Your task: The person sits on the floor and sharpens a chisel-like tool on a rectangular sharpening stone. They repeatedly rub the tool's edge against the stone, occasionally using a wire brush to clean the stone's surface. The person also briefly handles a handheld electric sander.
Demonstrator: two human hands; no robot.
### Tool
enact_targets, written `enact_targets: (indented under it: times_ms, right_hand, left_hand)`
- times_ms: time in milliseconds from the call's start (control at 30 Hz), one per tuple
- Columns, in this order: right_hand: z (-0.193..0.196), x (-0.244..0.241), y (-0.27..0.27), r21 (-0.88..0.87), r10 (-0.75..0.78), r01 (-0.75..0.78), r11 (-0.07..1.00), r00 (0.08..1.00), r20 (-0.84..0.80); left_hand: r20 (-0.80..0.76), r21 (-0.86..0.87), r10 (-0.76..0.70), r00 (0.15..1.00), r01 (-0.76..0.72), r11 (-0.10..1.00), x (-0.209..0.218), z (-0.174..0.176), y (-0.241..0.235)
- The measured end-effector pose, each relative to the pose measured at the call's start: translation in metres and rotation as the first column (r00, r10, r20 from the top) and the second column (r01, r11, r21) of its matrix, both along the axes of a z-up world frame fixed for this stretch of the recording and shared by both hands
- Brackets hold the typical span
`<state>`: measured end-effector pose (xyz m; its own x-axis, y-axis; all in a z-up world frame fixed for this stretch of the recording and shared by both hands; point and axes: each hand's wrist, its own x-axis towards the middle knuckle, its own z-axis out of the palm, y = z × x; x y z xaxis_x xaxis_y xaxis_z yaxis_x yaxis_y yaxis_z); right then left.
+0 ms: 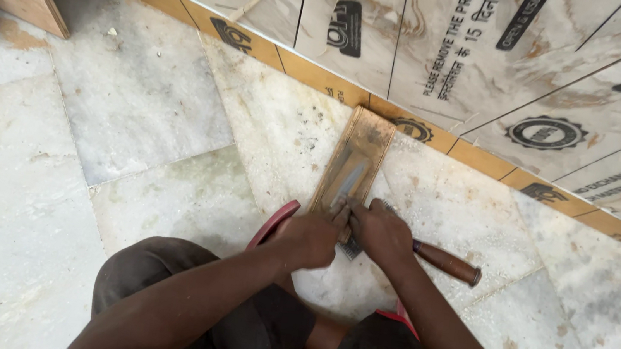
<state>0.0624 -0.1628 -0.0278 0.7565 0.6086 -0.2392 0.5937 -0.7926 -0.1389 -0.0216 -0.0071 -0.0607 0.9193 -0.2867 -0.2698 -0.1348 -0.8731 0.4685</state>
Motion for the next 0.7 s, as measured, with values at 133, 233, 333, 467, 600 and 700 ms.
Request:
enact_targets:
  times_ms: [133, 233, 333, 467, 600, 700]
  right_hand:
    - [0.007, 0.008, 0.001, 0.090, -0.018, 0.011, 0.996, 0.997, 0.071]
    - [0.010, -0.006, 0.001, -0.007, -0.061, 0.061, 0.998, 0.998, -0.010]
    - [0.009, -0.010, 0.003, 0.020, -0.006, 0.005, 1.000, 0.999, 0.043]
    - [0.005, 0.002, 0.003, 0.044, -0.023, 0.022, 0.999, 0.999, 0.027]
    - [0.014, 0.005, 0.003, 0.022, -0.022, 0.022, 1.000, 1.000, 0.020]
    - [0.012, 0.000, 0.003, 0.040, 0.005, -0.005, 0.999, 1.000, -0.006]
  left_hand:
    - [-0.121, -0.013, 0.091, 0.988, -0.093, 0.996, 0.024, 0.013, 0.005]
    - [-0.191, -0.031, 0.077, 0.979, -0.085, 0.996, 0.006, 0.029, 0.005]
    - [-0.122, -0.103, 0.037, 0.992, -0.050, 0.993, -0.001, 0.039, 0.010]
    - [-0.160, 0.005, 0.043, 0.986, -0.043, 0.999, 0.017, 0.035, 0.011]
    - [-0.189, 0.020, 0.102, 0.977, -0.100, 0.995, 0.025, 0.030, 0.009]
    - [-0.084, -0.015, -0.021, 0.996, 0.019, 1.000, 0.011, 0.020, 0.008]
